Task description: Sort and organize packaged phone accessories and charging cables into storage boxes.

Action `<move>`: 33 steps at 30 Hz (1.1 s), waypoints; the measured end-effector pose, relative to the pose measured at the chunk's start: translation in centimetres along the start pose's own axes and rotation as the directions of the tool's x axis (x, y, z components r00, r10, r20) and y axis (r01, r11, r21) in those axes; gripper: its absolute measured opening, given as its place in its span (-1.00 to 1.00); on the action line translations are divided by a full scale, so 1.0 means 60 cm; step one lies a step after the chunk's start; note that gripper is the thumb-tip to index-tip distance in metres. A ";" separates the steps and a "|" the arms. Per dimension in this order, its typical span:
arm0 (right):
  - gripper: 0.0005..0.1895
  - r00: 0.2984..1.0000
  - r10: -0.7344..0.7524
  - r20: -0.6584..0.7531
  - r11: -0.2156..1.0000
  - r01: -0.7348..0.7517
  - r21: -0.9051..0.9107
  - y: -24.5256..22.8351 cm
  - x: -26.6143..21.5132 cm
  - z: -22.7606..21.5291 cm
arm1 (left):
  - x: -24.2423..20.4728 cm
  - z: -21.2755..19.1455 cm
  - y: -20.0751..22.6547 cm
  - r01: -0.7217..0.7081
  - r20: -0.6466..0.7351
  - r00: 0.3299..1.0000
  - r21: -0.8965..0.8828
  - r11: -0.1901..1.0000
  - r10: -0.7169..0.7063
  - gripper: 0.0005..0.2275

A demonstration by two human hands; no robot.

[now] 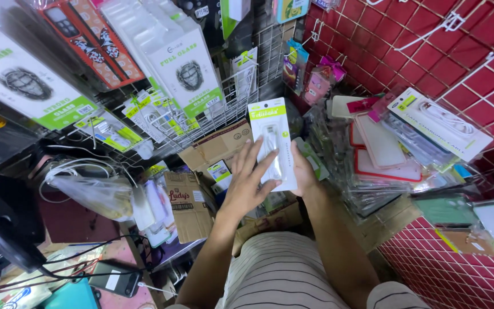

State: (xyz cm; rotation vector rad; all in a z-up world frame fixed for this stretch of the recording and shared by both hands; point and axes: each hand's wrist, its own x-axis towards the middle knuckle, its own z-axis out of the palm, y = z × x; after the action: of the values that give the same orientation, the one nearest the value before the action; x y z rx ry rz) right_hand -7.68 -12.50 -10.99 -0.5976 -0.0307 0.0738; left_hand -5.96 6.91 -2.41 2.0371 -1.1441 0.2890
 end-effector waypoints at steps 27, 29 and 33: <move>-0.38 0.795 -0.499 0.344 -0.345 0.182 -0.921 -0.068 -0.083 0.077 | 0.127 0.046 -0.097 0.370 0.158 0.805 -0.888 0.274 -0.572 -0.71; -0.37 0.788 -0.519 0.332 -0.369 0.143 -0.918 -0.065 -0.084 0.089 | 0.138 0.038 -0.109 0.418 0.175 0.787 -0.856 0.304 -0.591 -0.72; -0.38 0.749 -0.560 0.355 -0.515 0.021 -0.857 -0.055 -0.086 0.102 | 0.155 0.029 -0.122 0.483 0.129 0.793 -0.728 0.486 -0.595 -0.74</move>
State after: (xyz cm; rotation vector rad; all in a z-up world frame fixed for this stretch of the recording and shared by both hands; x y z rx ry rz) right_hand -12.93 -12.19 -4.12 -2.5287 0.0826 -0.9506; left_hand 4.94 2.03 -2.45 1.4762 -0.3389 -0.3227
